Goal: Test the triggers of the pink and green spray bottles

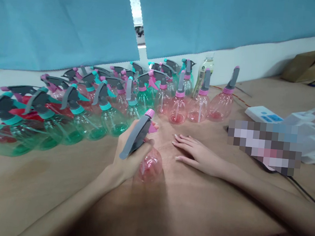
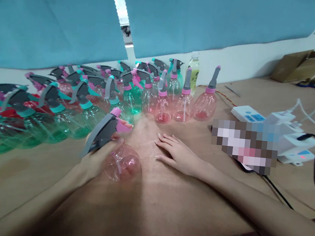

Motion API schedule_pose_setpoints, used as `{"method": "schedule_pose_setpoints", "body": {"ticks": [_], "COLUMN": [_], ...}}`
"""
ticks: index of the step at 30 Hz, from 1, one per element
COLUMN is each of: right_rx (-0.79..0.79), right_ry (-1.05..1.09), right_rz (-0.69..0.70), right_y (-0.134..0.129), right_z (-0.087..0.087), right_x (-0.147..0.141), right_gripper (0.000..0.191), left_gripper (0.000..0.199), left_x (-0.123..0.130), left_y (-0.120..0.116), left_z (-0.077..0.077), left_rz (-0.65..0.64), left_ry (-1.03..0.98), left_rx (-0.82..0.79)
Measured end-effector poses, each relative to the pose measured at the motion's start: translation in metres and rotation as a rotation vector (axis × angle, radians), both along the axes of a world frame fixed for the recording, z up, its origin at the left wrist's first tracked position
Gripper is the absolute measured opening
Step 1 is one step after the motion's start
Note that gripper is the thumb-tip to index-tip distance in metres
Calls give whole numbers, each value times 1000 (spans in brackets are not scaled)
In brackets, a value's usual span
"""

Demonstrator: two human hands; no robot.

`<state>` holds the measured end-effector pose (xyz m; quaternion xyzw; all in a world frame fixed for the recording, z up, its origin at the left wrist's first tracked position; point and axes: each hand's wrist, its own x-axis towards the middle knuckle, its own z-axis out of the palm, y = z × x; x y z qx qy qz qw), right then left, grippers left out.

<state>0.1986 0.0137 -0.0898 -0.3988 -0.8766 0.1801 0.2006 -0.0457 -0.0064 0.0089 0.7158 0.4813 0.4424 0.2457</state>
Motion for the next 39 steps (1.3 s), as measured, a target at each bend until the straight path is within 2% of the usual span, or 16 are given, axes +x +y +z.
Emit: {"method": "schedule_pose_setpoints", "body": {"ticks": [5, 11, 16, 21, 26, 30, 34, 39], "right_rx": [-10, -2, 19, 45, 33, 3, -23, -86], "right_ry": [-26, -26, 29, 138, 175, 192, 227, 256], "right_rz": [-2, 33, 51, 48, 37, 15, -28, -41], "right_y": [0, 3, 9, 15, 16, 14, 8, -8], "right_z": [1, 5, 11, 4, 1, 6, 14, 22], "right_x": [0, 2, 5, 9, 10, 11, 14, 15], "right_gripper": [63, 64, 51, 35, 32, 35, 36, 39], "left_gripper": [21, 9, 11, 7, 22, 27, 41, 39], "left_x": [0, -1, 1, 3, 7, 12, 16, 22], "left_y": [1, 2, -1, -2, -2, -3, -3, 0], "left_z": [-1, -2, 0, 0, 1, 0, -2, -5], "left_rz": [-32, -31, -62, -28, -34, 43, 10, 7], "left_ry": [-16, -36, -79, -61, -57, -42, -51, -53], "left_rx": [-7, 20, 18, -27, -36, -12, -12, 7]}}
